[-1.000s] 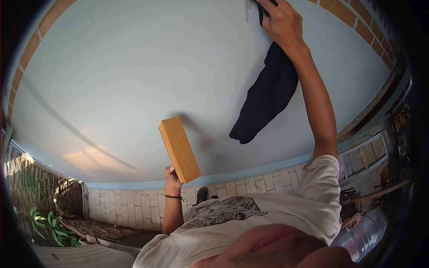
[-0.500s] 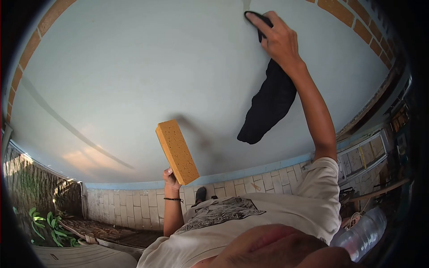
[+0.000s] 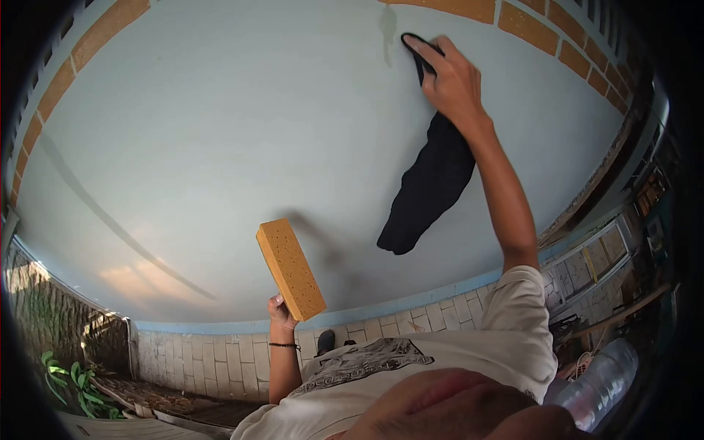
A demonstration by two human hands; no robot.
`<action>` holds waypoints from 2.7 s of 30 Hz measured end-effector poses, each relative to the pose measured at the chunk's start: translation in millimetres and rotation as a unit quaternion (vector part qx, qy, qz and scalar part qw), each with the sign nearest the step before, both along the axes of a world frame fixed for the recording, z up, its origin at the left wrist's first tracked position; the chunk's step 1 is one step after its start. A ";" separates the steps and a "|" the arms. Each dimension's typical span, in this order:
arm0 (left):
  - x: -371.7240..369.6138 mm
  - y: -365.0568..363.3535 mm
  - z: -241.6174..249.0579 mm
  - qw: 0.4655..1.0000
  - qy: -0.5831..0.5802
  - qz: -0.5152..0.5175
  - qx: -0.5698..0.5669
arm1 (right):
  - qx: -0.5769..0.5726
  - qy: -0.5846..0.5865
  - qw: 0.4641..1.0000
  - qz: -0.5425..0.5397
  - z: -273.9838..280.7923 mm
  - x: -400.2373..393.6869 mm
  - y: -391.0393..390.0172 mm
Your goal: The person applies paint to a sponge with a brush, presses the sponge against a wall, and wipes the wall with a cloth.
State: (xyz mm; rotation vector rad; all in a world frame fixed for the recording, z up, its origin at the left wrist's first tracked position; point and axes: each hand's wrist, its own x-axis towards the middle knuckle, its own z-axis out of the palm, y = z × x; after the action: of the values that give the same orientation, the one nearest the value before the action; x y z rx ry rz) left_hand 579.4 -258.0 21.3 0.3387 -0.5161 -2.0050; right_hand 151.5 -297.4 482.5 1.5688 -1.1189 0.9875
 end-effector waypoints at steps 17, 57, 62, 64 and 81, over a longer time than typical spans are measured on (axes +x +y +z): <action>-107.9 8.9 2.3 0.974 -0.072 -0.213 0.018 | -0.111 -0.663 0.741 -0.004 -388.0 20.0 209.0; -193.2 3.2 -47.0 0.657 -0.079 -0.739 0.127 | -0.043 -0.104 0.616 -0.780 -392.8 381.0 466.1; -194.8 -15.8 -84.7 0.684 -0.083 -0.708 0.155 | 0.275 -0.644 0.147 -0.699 -647.9 438.4 500.4; -193.5 -14.0 -80.7 0.708 -0.112 -0.681 0.147 | 0.242 -0.667 0.154 -0.687 -651.5 434.2 498.2; -154.9 -52.7 53.7 0.902 -0.163 -0.378 -0.131 | 0.093 -0.674 0.679 -0.277 -461.8 100.7 428.4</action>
State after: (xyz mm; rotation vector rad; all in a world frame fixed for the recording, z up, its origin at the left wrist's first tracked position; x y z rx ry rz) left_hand 424.5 -310.7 75.0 0.3365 -1.2711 -2.5863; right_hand 252.2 131.0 20.8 0.2424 -2.5398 1.6075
